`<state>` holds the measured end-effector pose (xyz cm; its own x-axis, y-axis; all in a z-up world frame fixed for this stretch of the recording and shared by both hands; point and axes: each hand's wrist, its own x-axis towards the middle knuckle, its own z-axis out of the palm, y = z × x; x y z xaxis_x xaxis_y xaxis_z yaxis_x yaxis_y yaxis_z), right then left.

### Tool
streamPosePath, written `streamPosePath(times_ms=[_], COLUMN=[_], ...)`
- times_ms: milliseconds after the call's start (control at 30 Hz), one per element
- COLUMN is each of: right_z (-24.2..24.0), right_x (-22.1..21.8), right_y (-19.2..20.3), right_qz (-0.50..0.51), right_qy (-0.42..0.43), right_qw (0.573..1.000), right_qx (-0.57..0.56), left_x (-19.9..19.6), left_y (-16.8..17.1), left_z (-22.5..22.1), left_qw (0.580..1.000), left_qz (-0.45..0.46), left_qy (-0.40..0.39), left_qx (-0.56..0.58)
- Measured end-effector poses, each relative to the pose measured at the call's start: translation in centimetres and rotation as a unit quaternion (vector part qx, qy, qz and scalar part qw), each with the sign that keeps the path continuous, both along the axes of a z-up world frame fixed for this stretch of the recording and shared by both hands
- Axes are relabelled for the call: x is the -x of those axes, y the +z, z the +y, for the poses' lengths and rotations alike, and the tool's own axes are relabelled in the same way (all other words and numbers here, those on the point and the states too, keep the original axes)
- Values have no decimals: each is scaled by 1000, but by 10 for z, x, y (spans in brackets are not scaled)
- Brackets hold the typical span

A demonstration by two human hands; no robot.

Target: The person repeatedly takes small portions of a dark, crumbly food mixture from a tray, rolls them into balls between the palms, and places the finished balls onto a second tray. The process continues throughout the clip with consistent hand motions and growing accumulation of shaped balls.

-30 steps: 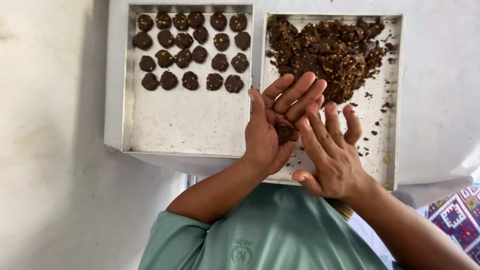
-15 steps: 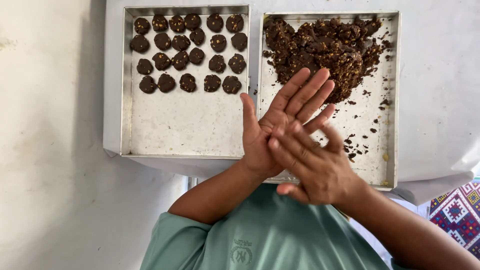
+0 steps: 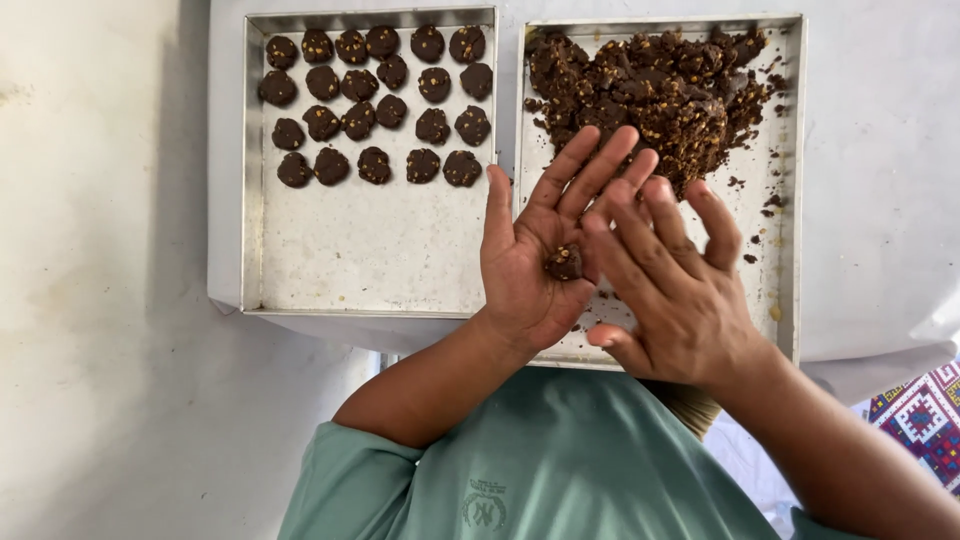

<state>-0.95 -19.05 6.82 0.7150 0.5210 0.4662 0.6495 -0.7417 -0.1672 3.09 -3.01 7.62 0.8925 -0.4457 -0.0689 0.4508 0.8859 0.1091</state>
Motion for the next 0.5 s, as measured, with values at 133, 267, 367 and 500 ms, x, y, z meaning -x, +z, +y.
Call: streamPosePath(times_ms=[133,267,367,500], right_z=[24,52,45,28], right_x=[-12,-18,-16,-43], right_y=[18,30,25,25], right_qz=[-6,27,52,77], right_qy=[73,177,203,130], right_qw=[996,979,973,973], right_qx=[45,94,97,176], left_x=[9,4,-11,7], left_y=[13,-28,-28,3], left_z=[-88,-22,-15,-17], left_qw=[951,970,975,983], left_qz=[-15,37,-97,108], left_qy=[281,-171,-81,-32], left_qx=[126,167,182,142])
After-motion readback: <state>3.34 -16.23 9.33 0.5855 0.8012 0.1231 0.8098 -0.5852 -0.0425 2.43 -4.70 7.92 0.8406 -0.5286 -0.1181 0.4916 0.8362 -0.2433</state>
